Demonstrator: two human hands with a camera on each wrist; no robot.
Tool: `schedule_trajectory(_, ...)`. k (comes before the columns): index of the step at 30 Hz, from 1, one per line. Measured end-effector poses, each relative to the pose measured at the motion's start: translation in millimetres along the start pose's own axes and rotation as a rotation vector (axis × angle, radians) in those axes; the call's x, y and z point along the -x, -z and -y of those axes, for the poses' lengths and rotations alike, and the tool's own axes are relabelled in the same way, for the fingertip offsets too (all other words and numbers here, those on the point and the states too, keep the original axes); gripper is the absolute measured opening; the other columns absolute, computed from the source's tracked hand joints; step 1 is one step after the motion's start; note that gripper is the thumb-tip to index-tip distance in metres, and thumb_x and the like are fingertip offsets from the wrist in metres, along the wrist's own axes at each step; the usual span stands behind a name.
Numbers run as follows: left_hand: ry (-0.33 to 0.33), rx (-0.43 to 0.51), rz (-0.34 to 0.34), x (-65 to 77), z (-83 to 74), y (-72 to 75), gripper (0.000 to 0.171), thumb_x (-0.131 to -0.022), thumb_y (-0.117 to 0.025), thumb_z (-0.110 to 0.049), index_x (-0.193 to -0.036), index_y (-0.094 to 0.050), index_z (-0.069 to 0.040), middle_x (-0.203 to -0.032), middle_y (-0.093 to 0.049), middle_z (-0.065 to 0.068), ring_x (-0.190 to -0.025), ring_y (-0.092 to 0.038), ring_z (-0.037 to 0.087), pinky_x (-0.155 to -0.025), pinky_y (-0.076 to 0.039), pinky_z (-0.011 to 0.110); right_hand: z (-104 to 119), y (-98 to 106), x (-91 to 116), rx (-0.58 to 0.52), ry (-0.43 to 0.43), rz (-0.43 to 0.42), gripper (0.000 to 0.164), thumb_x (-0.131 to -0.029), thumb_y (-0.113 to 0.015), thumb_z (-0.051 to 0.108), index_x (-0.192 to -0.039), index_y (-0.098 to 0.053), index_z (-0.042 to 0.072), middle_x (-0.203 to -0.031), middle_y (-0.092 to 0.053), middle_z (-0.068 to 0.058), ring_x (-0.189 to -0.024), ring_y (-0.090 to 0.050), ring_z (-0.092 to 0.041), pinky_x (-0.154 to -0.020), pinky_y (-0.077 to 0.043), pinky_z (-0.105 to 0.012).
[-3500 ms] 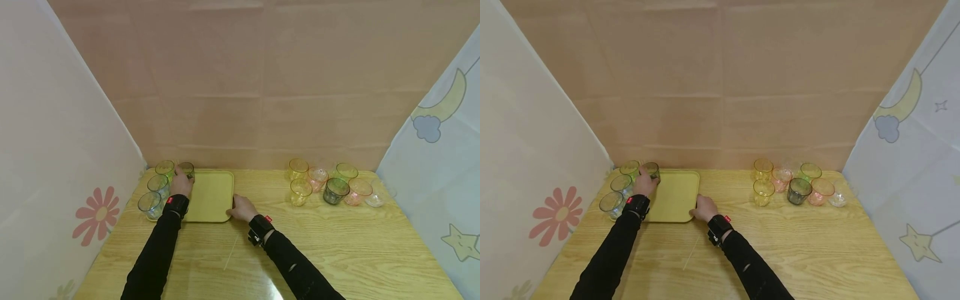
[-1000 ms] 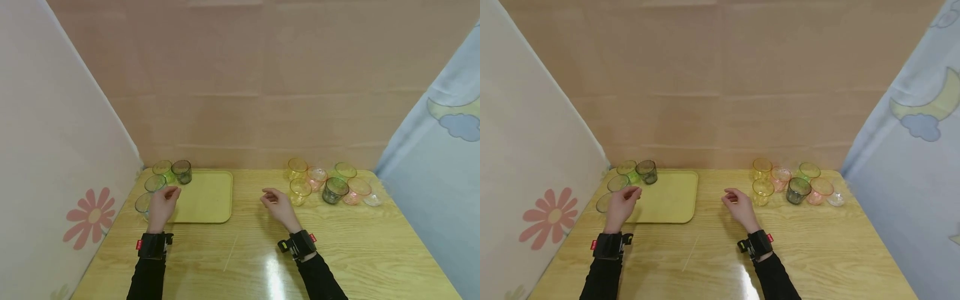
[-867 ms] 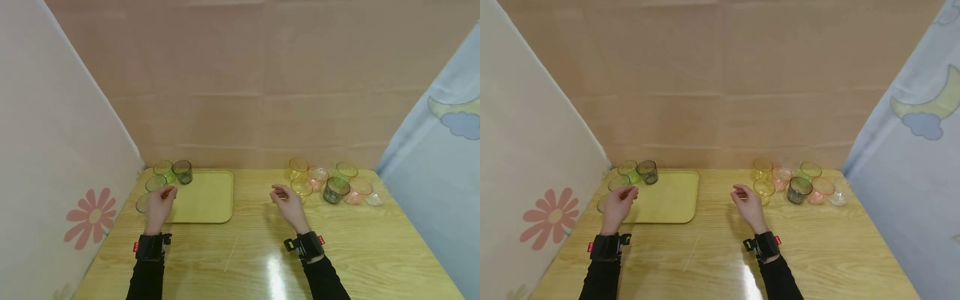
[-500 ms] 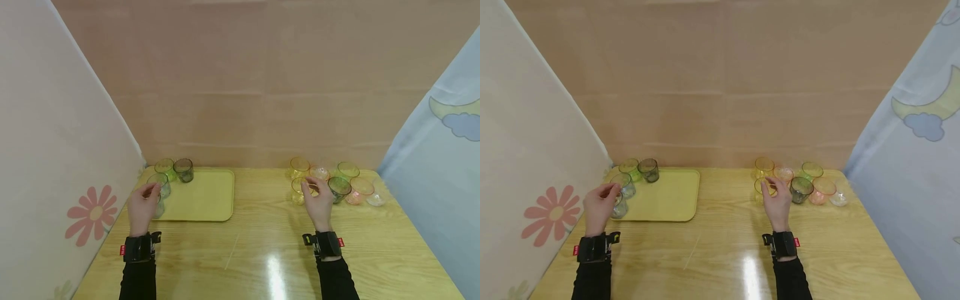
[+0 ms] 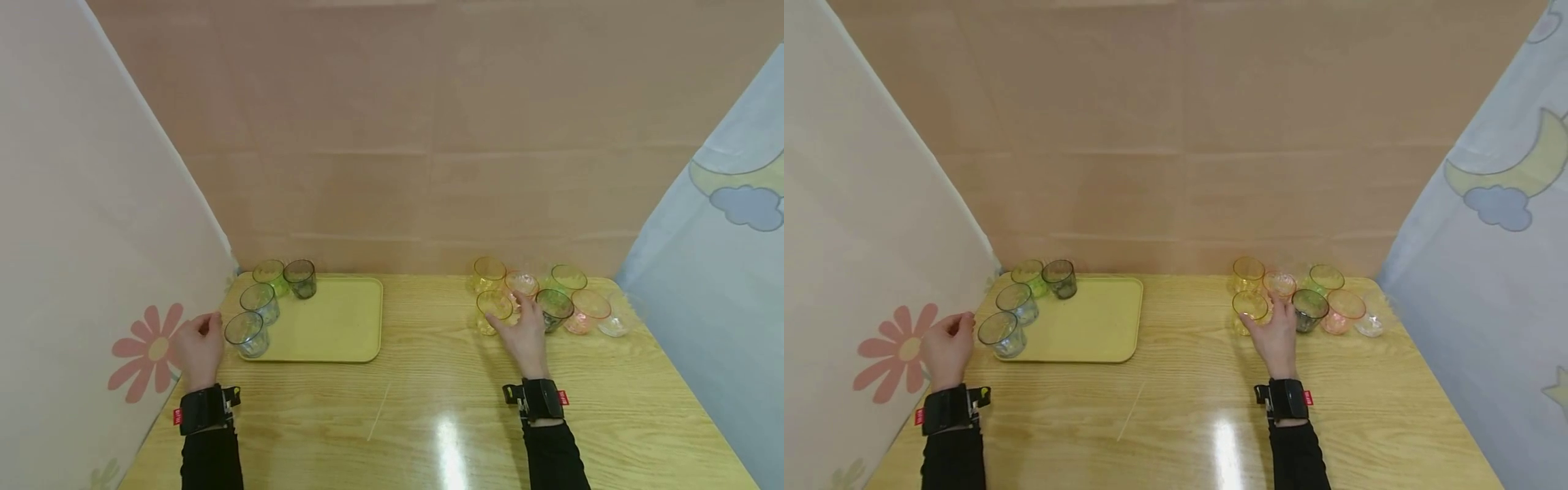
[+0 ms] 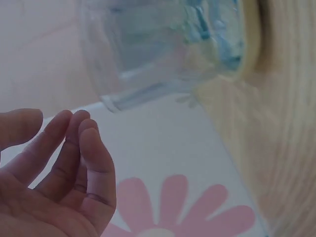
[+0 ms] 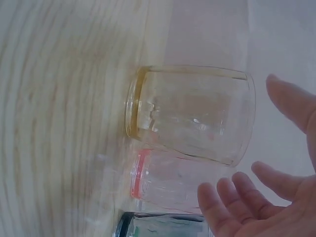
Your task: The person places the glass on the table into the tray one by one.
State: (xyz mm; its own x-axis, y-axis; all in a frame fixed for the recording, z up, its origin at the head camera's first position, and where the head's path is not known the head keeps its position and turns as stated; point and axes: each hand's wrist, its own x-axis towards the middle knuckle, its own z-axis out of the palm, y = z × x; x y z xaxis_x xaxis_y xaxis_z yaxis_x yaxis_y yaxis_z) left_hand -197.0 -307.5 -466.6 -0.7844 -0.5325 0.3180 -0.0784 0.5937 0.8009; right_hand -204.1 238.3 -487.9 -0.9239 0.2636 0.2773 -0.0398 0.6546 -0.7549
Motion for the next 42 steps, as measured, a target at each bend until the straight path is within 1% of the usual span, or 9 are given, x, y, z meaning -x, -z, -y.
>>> schedule_trajectory(4, 0.051, -0.070, 0.074, -3.9, 16.9, 2.0, 0.034, -0.101, -0.049, -0.017, -0.110, -0.069, 0.009, -0.100, -0.065, 0.029, -0.083, -0.054, 0.029, -0.067, -0.037, 0.031, -1, -1, -1, 0.017, -0.024, 0.036, 0.078, -0.089, -0.073, 0.029, -0.150, -0.033, 0.001, -0.139, -0.038, -0.028, -0.121, -0.044, -0.044, -0.091, -0.042, -0.055)
schedule_trajectory(7, 0.094, -0.121, 0.163, -4.9, 27.0, 2.9, 0.033, -0.101, -0.048, -0.014, -0.112, -0.067, 0.011, -0.103, -0.064, 0.031, -0.089, -0.057, 0.037, -0.066, -0.039, 0.033, -2, -2, -3, 0.028, -0.044, 0.043, 0.078, -0.088, -0.073, 0.028, -0.149, -0.034, -0.001, -0.136, -0.042, -0.028, -0.119, -0.046, -0.043, -0.088, -0.045, -0.054)
schedule_trajectory(13, 0.135, -0.190, 0.365, -7.2, 43.9, -0.8, 0.034, -0.098, -0.048, -0.013, -0.116, -0.063, 0.011, -0.110, -0.061, 0.031, -0.095, -0.055, 0.039, -0.070, -0.041, 0.037, -4, -4, -6, 0.007, -0.095, 0.088, 0.083, -0.086, -0.075, 0.029, -0.150, -0.031, -0.002, -0.142, -0.042, -0.029, -0.124, -0.045, -0.044, -0.093, -0.043, -0.056)
schedule_trajectory(15, 0.121, -0.212, 0.414, -7.7, 48.0, -2.3, 0.032, -0.095, -0.051, -0.012, -0.112, -0.065, 0.011, -0.105, -0.063, 0.028, -0.092, -0.056, 0.037, -0.069, -0.041, 0.036, -5, -5, -8, 0.005, -0.109, 0.111, 0.086, -0.086, -0.075, 0.030, -0.151, -0.028, -0.002, -0.144, -0.042, -0.030, -0.126, -0.044, -0.045, -0.097, -0.042, -0.056)
schedule_trajectory(19, 0.098, -0.207, 0.506, -9.6, 52.3, -4.4, 0.028, -0.092, -0.055, -0.010, -0.104, -0.066, 0.013, -0.084, -0.067, 0.021, -0.076, -0.058, 0.026, -0.063, -0.042, 0.031, -7, -8, -10, 0.019, -0.136, 0.150, 0.090, -0.086, -0.075, 0.033, -0.152, -0.024, -0.002, -0.145, -0.041, -0.032, -0.130, -0.042, -0.049, -0.102, -0.039, -0.059)
schedule_trajectory(22, 0.108, -0.187, 0.541, -10.3, 52.5, -5.5, 0.027, -0.093, -0.055, -0.009, -0.103, -0.066, 0.014, -0.075, -0.067, 0.015, -0.068, -0.056, 0.017, -0.060, -0.043, 0.028, -10, -10, -11, 0.014, -0.155, 0.171, 0.092, -0.086, -0.075, 0.036, -0.153, -0.022, 0.000, -0.146, -0.041, -0.032, -0.131, -0.042, -0.049, -0.102, -0.039, -0.060)
schedule_trajectory(30, 0.197, -0.113, 0.565, -10.4, 52.7, -8.4, 0.027, -0.093, -0.054, -0.008, -0.101, -0.065, 0.015, -0.068, -0.065, 0.006, -0.063, -0.058, 0.015, -0.056, -0.045, 0.026, -8, -14, -10, -0.101, -0.137, 0.165, 0.093, -0.082, -0.078, 0.038, -0.149, -0.027, -0.002, -0.142, -0.043, -0.027, -0.129, -0.045, -0.043, -0.100, -0.042, -0.055)
schedule_trajectory(38, 0.199, -0.107, 0.556, -9.9, 53.9, -9.5, 0.026, -0.093, -0.053, -0.009, -0.098, -0.066, 0.013, -0.065, -0.064, 0.003, -0.062, -0.059, 0.014, -0.055, -0.045, 0.027, -1, -14, -10, -0.121, -0.120, 0.211, 0.095, -0.082, -0.075, 0.050, -0.152, -0.031, 0.003, -0.143, -0.046, -0.023, -0.129, -0.046, -0.041, -0.100, -0.044, -0.053)
schedule_trajectory(42, 0.206, -0.108, 0.554, -10.0, 54.1, -10.1, 0.026, -0.093, -0.054, -0.009, -0.099, -0.066, 0.013, -0.066, -0.065, 0.003, -0.063, -0.058, 0.015, -0.057, -0.045, 0.027, 8, -17, -7, -0.148, -0.127, 0.239, 0.095, -0.081, -0.075, 0.051, -0.152, -0.031, 0.005, -0.142, -0.048, -0.022, -0.129, -0.046, -0.040, -0.098, -0.044, -0.053)
